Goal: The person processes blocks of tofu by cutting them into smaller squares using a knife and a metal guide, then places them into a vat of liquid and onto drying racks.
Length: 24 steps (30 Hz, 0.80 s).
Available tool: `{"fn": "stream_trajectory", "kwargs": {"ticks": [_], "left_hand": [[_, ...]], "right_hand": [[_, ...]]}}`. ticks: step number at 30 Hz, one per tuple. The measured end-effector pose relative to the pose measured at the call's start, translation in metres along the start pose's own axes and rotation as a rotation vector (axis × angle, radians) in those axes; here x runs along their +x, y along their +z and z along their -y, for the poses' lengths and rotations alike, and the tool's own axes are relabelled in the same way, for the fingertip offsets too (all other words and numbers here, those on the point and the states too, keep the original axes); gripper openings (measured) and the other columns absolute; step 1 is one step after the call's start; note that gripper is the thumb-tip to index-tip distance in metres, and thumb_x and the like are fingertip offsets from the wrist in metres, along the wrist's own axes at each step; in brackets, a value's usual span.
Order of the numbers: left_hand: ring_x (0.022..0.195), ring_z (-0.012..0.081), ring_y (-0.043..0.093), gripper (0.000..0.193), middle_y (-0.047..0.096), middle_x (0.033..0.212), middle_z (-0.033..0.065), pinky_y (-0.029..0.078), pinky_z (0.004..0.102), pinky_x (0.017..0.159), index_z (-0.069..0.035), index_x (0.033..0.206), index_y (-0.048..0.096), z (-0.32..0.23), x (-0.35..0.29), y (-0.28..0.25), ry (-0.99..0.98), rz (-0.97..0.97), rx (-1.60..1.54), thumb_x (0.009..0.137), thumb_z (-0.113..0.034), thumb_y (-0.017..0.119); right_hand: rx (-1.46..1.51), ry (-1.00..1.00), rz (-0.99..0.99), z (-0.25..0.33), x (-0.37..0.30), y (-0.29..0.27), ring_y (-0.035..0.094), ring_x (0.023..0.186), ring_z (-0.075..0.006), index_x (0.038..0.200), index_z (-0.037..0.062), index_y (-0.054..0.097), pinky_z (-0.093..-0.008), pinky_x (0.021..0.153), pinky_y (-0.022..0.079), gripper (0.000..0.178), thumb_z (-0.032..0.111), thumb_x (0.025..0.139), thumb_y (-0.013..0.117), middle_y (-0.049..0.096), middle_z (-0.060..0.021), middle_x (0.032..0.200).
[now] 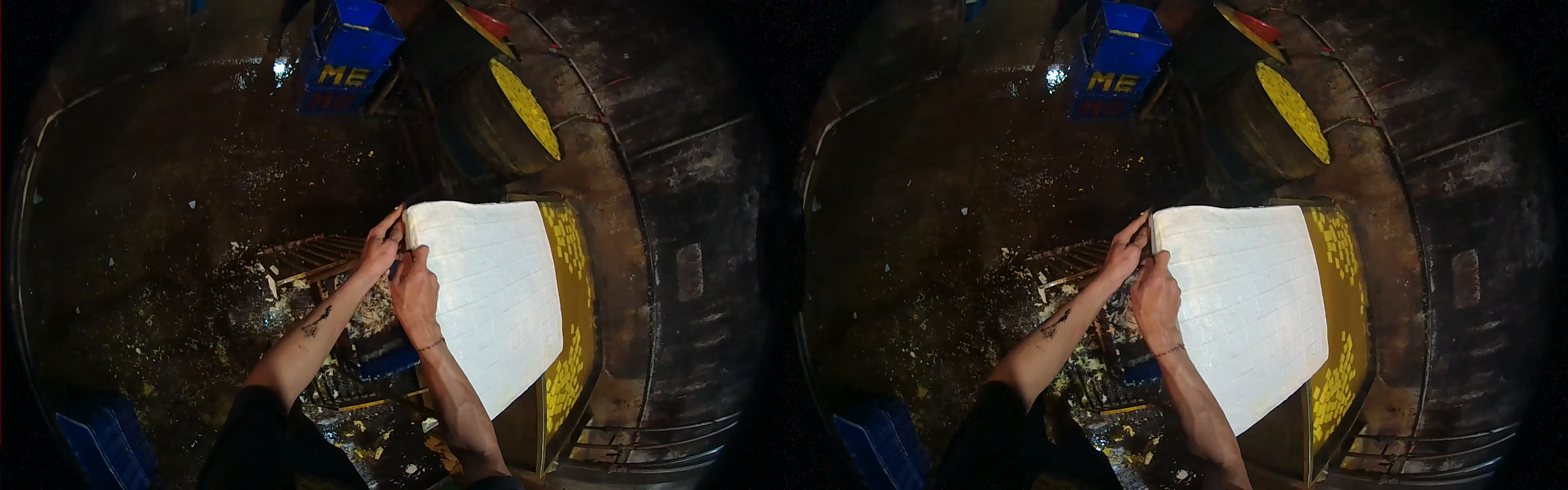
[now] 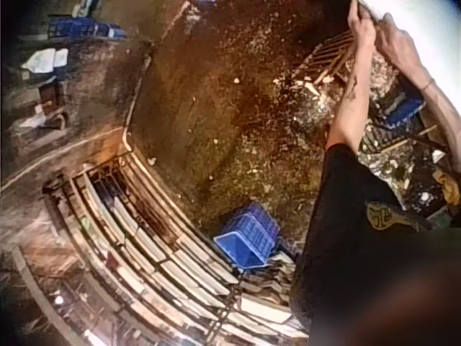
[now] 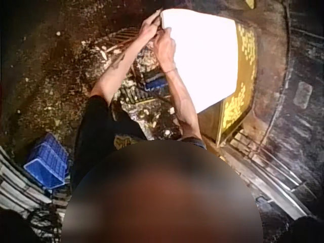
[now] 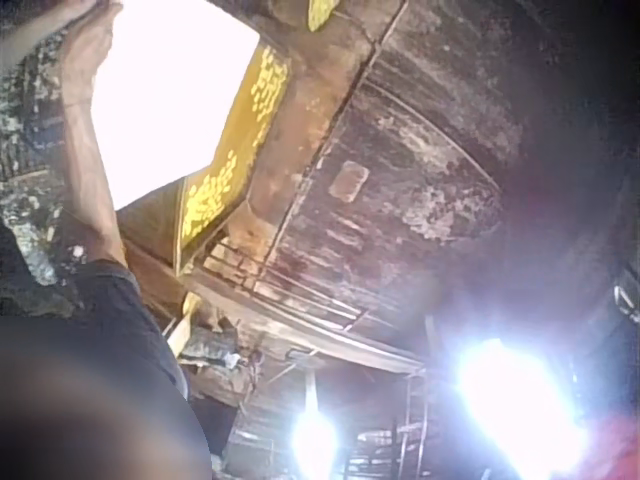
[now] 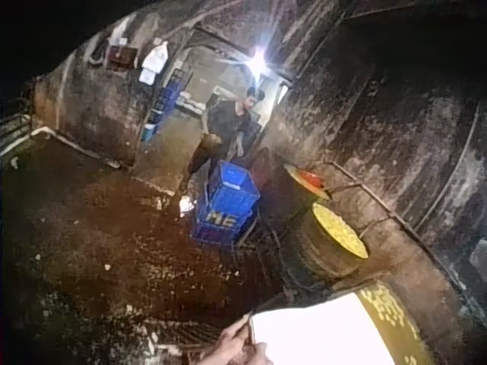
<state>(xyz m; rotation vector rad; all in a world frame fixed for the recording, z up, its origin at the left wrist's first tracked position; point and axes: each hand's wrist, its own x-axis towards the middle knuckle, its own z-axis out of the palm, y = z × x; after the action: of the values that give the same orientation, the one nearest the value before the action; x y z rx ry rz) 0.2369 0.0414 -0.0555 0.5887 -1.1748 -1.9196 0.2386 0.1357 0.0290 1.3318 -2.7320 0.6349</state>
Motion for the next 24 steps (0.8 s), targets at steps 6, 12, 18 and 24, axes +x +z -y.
{"fn": "stream_trajectory", "kwargs": {"ticks": [6, 12, 18, 24], "left_hand": [[0.085, 0.0251, 0.061, 0.028, 0.057, 0.103, 0.0131, 0.050, 0.0331, 0.072, 0.001, 0.100, 0.069, -0.007, -0.018, -0.007, 0.388, -0.218, 0.357, 0.087, -0.023, 0.070], [0.086, 0.0215, 0.058, 0.020, 0.057, 0.093, 0.0107, 0.047, 0.0326, 0.075, 0.001, 0.093, 0.064, 0.006, -0.089, 0.027, 0.246, -0.143, 0.184, 0.086, -0.016, 0.071], [0.077, 0.0184, 0.055, 0.020, 0.052, 0.085, 0.0079, 0.046, 0.0314, 0.070, 0.000, 0.093, 0.060, 0.024, -0.172, 0.056, 0.192, -0.158, 0.133, 0.088, -0.016, 0.070], [0.076, 0.0176, 0.054, 0.020, 0.052, 0.085, 0.0073, 0.046, 0.0319, 0.070, -0.001, 0.092, 0.060, 0.037, -0.252, 0.083, 0.036, -0.150, 0.053, 0.088, -0.017, 0.070]], "right_hand": [[-0.001, -0.036, 0.032, -0.005, -0.067, -0.023, 0.055, 0.058, -0.0502, 0.094, 0.0016, 0.039, -0.0552, 0.047, 0.040, 0.014, 0.009, 0.096, 0.051, 0.054, -0.0292, 0.059], [-0.057, 0.041, 0.054, -0.045, -0.148, -0.049, 0.057, 0.060, -0.0488, 0.095, 0.0020, 0.042, -0.0519, 0.047, 0.041, 0.012, 0.008, 0.096, 0.052, 0.055, -0.0286, 0.065], [-0.058, 0.057, 0.086, -0.073, -0.223, -0.078, 0.059, 0.065, -0.0475, 0.098, 0.0001, 0.047, -0.0515, 0.051, 0.046, 0.011, 0.006, 0.094, 0.054, 0.059, -0.0283, 0.073], [-0.107, 0.104, 0.117, -0.095, -0.286, -0.107, 0.060, 0.065, -0.0473, 0.100, -0.0007, 0.048, -0.0506, 0.052, 0.047, 0.012, 0.006, 0.093, 0.055, 0.060, -0.0279, 0.073]]}}
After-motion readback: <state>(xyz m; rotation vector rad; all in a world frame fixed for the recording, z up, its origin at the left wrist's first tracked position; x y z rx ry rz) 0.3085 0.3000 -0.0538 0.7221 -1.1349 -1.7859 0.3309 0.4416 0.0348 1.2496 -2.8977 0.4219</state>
